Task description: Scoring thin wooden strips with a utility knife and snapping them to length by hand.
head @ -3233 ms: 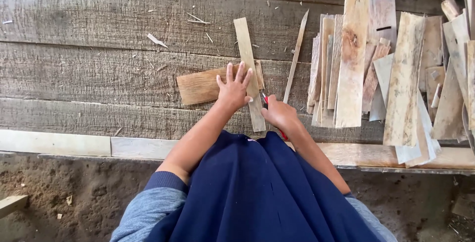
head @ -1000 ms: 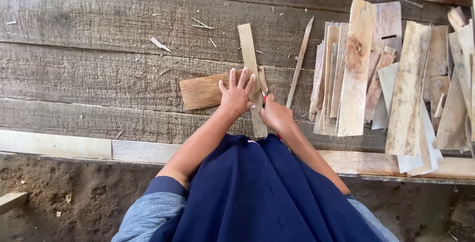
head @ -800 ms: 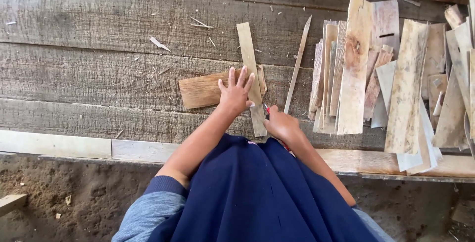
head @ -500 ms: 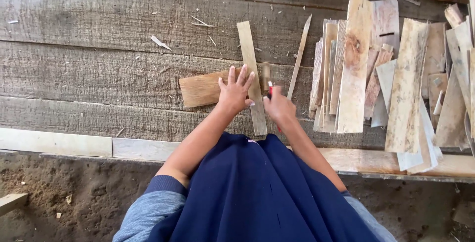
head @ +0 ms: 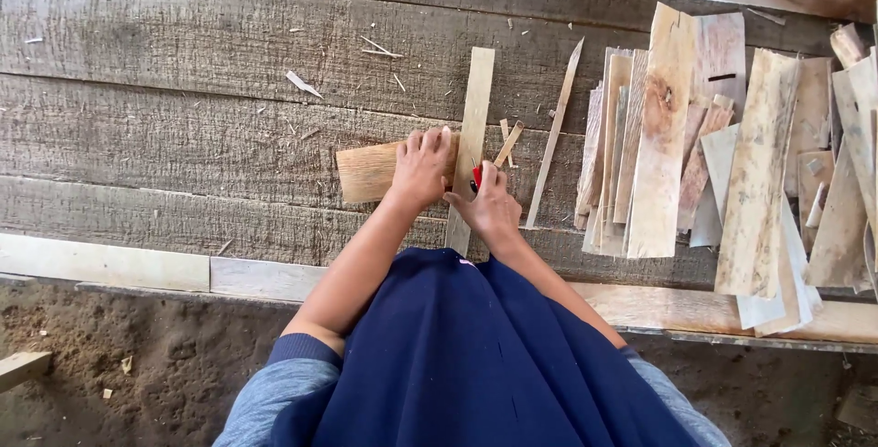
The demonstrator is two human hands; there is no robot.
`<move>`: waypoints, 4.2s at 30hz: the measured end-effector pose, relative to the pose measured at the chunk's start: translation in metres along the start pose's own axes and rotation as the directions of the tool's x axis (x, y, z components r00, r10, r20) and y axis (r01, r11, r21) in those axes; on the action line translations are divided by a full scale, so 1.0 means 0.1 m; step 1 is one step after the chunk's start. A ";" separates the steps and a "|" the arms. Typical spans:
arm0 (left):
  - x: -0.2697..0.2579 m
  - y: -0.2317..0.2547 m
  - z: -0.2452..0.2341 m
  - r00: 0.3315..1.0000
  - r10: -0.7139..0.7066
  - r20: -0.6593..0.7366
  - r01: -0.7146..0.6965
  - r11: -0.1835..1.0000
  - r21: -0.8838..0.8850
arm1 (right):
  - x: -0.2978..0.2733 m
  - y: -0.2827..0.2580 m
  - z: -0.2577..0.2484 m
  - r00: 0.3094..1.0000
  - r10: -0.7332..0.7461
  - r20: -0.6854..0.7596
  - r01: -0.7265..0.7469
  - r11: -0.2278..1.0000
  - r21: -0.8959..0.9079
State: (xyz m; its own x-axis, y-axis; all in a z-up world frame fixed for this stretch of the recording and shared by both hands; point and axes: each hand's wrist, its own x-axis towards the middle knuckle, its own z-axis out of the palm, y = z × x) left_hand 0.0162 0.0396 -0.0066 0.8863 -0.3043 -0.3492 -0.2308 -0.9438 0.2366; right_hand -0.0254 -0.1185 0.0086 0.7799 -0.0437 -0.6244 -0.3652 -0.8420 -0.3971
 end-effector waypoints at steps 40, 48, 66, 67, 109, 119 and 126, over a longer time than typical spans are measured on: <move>-0.21 0.15 0.08 0.778 -0.620 -0.099 -0.114 0.017 -0.993 | -0.19 0.44 -0.17 0.936 0.030 -0.351 0.135 0.889 0.438; -0.42 0.49 -0.15 0.794 -0.559 -0.238 -0.233 0.082 -0.969 | -0.09 0.58 0.09 0.847 -0.095 -0.524 0.320 0.877 0.358; -0.42 0.78 0.17 0.956 -0.291 -0.020 0.077 0.316 -0.946 | -0.29 0.77 0.31 0.849 -0.183 -0.495 0.314 0.929 0.195; -0.36 0.72 0.32 0.957 -0.289 -0.019 0.077 0.317 -0.945 | -0.24 0.80 0.38 0.849 -0.180 -0.496 0.312 0.929 0.197; -0.06 4.23 0.94 0.618 0.466 -0.633 -0.763 0.549 -0.341 | -0.63 3.68 -1.56 0.638 0.012 -0.770 -0.080 0.996 -0.050; 0.68 4.73 2.09 0.947 0.309 -0.091 -0.298 0.737 -0.607 | -0.30 4.65 -1.81 0.736 0.083 -0.672 -0.187 0.979 -0.083; 0.98 4.83 2.27 0.979 0.052 0.199 0.161 0.407 -0.899 | -0.14 4.87 -1.77 0.695 0.021 -0.719 -0.055 0.998 -0.023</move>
State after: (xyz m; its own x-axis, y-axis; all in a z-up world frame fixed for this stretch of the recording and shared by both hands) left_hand -0.0998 -0.4753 -0.1319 0.7753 -0.3726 -0.5099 0.4101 -0.3170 0.8552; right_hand -0.1240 -0.6228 -0.0572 0.8996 -0.4348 0.0411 -0.3953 -0.8507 -0.3463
